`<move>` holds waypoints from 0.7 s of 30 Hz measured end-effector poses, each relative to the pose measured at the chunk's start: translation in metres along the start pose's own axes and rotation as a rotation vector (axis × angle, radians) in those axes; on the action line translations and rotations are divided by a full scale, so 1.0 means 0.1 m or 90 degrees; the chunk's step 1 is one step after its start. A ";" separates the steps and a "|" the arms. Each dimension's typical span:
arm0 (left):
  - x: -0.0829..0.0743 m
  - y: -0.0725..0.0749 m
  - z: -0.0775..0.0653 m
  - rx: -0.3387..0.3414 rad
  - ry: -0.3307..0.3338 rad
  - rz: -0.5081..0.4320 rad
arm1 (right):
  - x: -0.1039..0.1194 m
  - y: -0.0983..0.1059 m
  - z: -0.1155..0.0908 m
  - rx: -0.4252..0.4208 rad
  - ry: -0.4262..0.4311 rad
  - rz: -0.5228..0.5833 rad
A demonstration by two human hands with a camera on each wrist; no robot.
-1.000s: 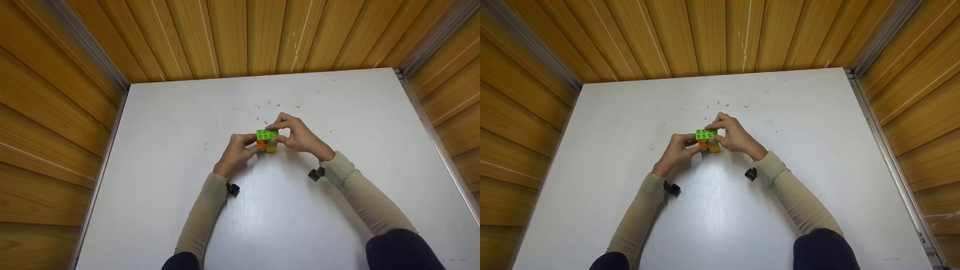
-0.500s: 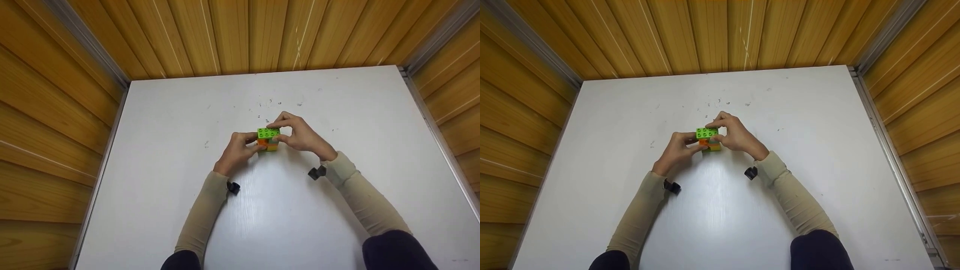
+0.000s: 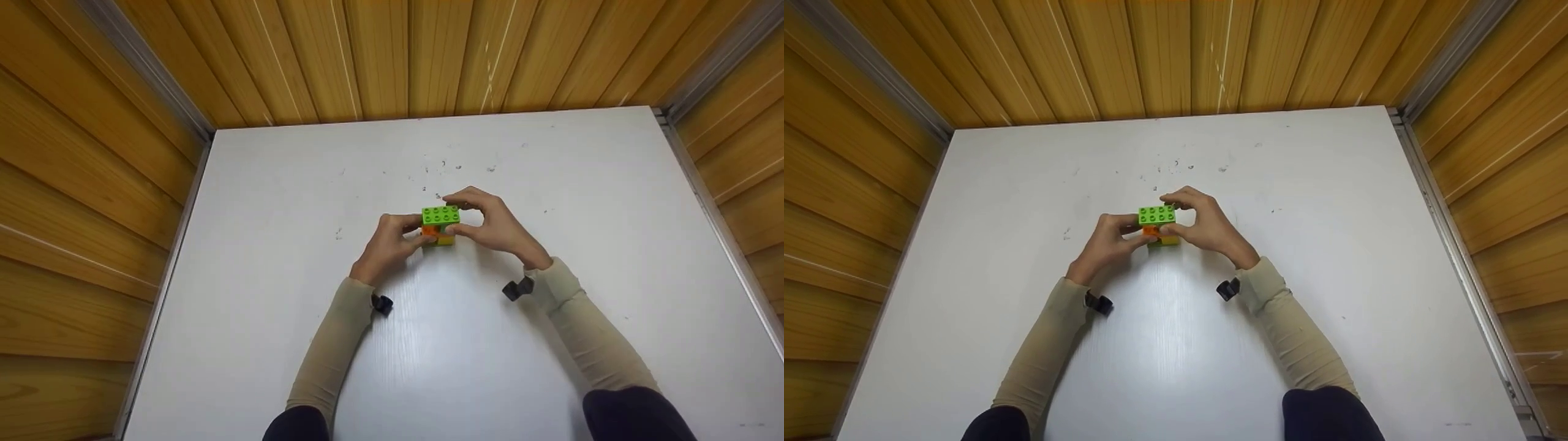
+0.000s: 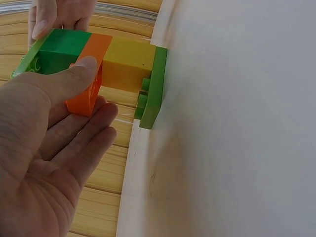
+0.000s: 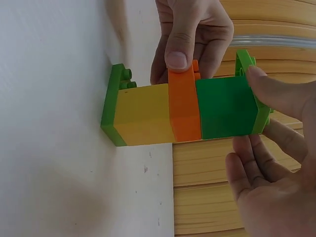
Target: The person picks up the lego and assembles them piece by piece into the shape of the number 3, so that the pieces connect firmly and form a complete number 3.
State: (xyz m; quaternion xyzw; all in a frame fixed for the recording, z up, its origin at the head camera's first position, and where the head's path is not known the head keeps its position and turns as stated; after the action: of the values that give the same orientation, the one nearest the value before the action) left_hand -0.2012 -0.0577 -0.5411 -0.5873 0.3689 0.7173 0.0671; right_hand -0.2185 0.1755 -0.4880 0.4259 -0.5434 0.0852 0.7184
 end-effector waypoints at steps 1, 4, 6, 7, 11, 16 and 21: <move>0.00 0.00 0.00 0.000 -0.002 0.003 | -0.02 -0.01 0.00 -0.004 0.000 0.009; 0.01 0.01 -0.01 -0.001 -0.007 0.008 | -0.10 -0.05 -0.01 -0.014 -0.008 0.030; 0.01 0.02 -0.02 -0.004 -0.008 0.009 | -0.13 -0.07 -0.01 -0.018 -0.010 0.046; 0.01 0.02 -0.02 -0.005 -0.008 0.009 | -0.15 -0.08 -0.01 -0.018 -0.012 0.053; 0.00 0.01 -0.03 -0.002 -0.003 0.004 | -0.20 -0.13 -0.04 -0.020 -0.018 0.080; 0.01 -0.01 -0.03 -0.006 -0.002 0.004 | -0.26 -0.18 -0.08 -0.023 -0.029 0.113; 0.02 -0.04 -0.01 -0.020 -0.006 -0.002 | -0.35 -0.23 -0.12 -0.023 -0.049 0.134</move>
State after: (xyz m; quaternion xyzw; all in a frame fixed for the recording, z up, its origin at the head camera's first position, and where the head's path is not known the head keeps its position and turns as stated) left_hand -0.1993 -0.0561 -0.5441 -0.5854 0.3565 0.7256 0.0609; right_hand -0.2102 0.1815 -0.5307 0.3559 -0.6138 0.1340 0.6918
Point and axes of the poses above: each hand's wrist, its own z-axis towards the middle knuckle, its own y-axis out of the back of the hand, x = y × z, the point moved 2 cm from there along z, towards the middle knuckle, and after that the axes turned 15 degrees about x, right-handed, at the moved point
